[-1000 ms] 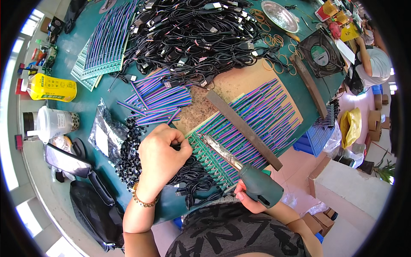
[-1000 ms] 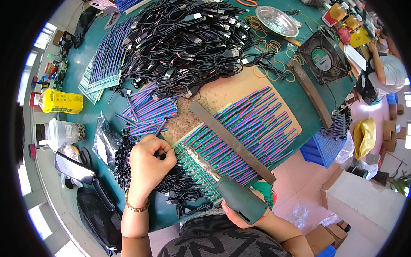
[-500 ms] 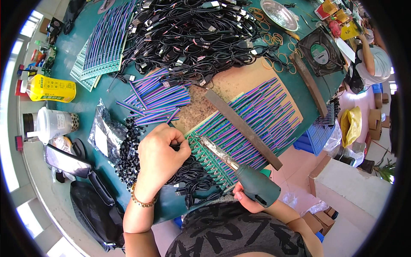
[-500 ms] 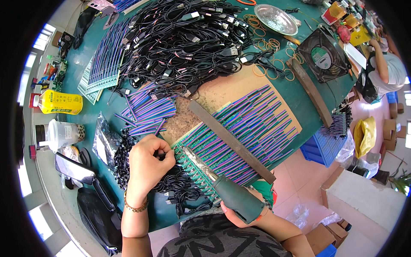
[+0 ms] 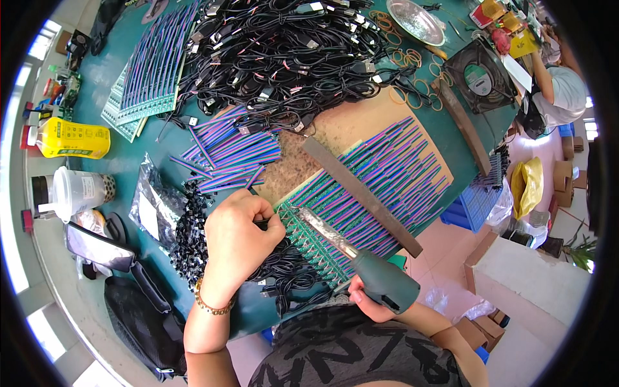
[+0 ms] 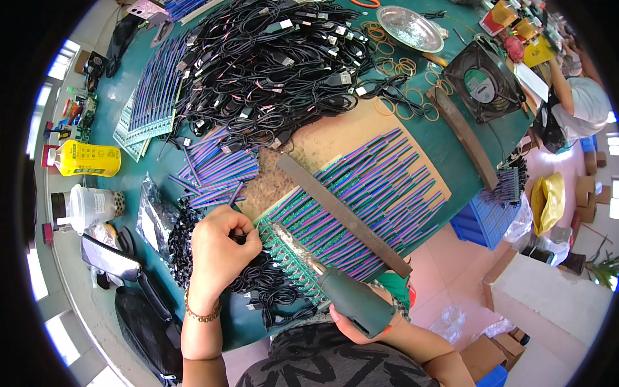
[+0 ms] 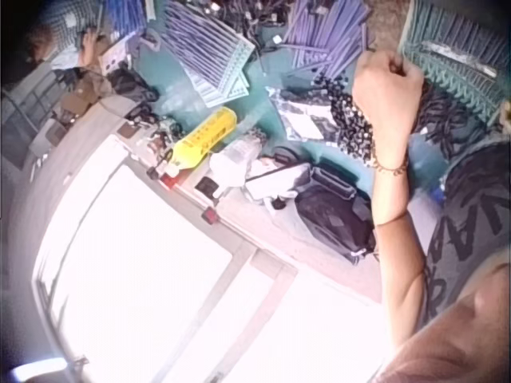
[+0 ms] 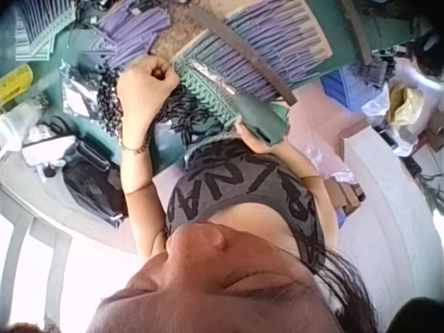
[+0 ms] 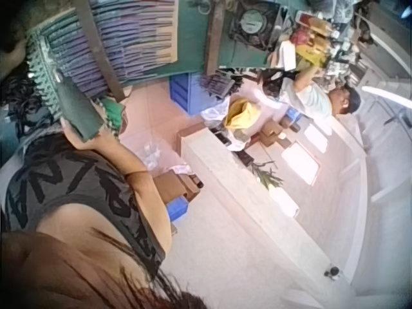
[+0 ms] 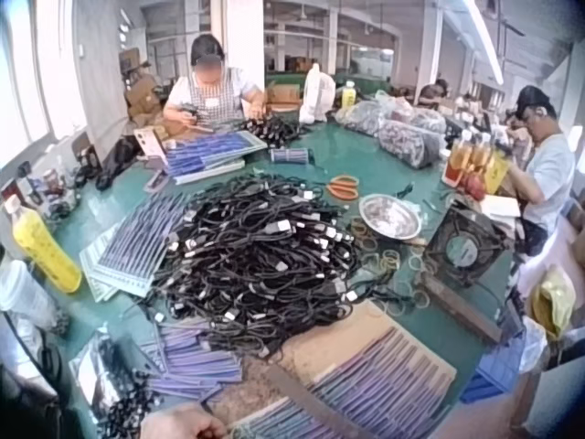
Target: The person places small electronic components onto circuit boards by hand and solders them in place using a soldering tool.
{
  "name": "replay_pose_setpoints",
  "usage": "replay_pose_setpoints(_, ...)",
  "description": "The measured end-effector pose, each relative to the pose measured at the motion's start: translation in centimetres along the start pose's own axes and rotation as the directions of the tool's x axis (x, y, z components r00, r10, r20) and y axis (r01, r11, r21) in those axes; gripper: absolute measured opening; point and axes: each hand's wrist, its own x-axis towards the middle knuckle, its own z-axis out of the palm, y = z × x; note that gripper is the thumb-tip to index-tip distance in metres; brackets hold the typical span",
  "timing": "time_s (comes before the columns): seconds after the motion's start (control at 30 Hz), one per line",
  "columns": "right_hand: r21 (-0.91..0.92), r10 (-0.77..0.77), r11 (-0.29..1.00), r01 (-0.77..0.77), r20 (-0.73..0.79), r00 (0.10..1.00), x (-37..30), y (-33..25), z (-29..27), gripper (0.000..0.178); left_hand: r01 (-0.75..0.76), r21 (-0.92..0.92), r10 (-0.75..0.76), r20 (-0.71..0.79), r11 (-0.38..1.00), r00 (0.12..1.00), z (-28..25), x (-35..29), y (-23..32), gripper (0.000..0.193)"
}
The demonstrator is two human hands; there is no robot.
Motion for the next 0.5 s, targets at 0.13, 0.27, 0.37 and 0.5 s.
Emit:
replay_pose_setpoints(0.13, 0.305, 0.104, 0.951, -0.055, -0.146, 0.984, 0.1, -1.0, 0.2, 0.019, -0.003, 0.012, 0.003, -0.001, 1.0, 1.0, 0.2, 0.0, -0.1, 0.01)
replay_pose_setpoints(0.27, 0.435, 0.159, 0.899, -0.06, -0.195, 0.968, 0.6, -1.6, -0.6, 0.022, 0.014, 0.021, -0.014, 0.012, 1.0, 1.0, 0.0, 0.0, -0.2, 0.011)
replay_pose_setpoints(0.37, 0.342, 0.114, 0.936, -0.079, -0.083, 0.99, -0.3, -1.0, -1.8, 0.03, 0.007, 0.025, -0.007, 0.011, 1.0, 1.0, -0.1, 0.0, -0.1, 0.011)
replay_pose_setpoints(0.5, 0.339, 0.176, 0.931, -0.135, -0.095, 0.98, -1.4, -0.5, -2.5, 0.035, 0.011, 0.013, -0.012, 0.017, 1.0, 1.0, 0.0, -0.1, -0.2, 0.011)
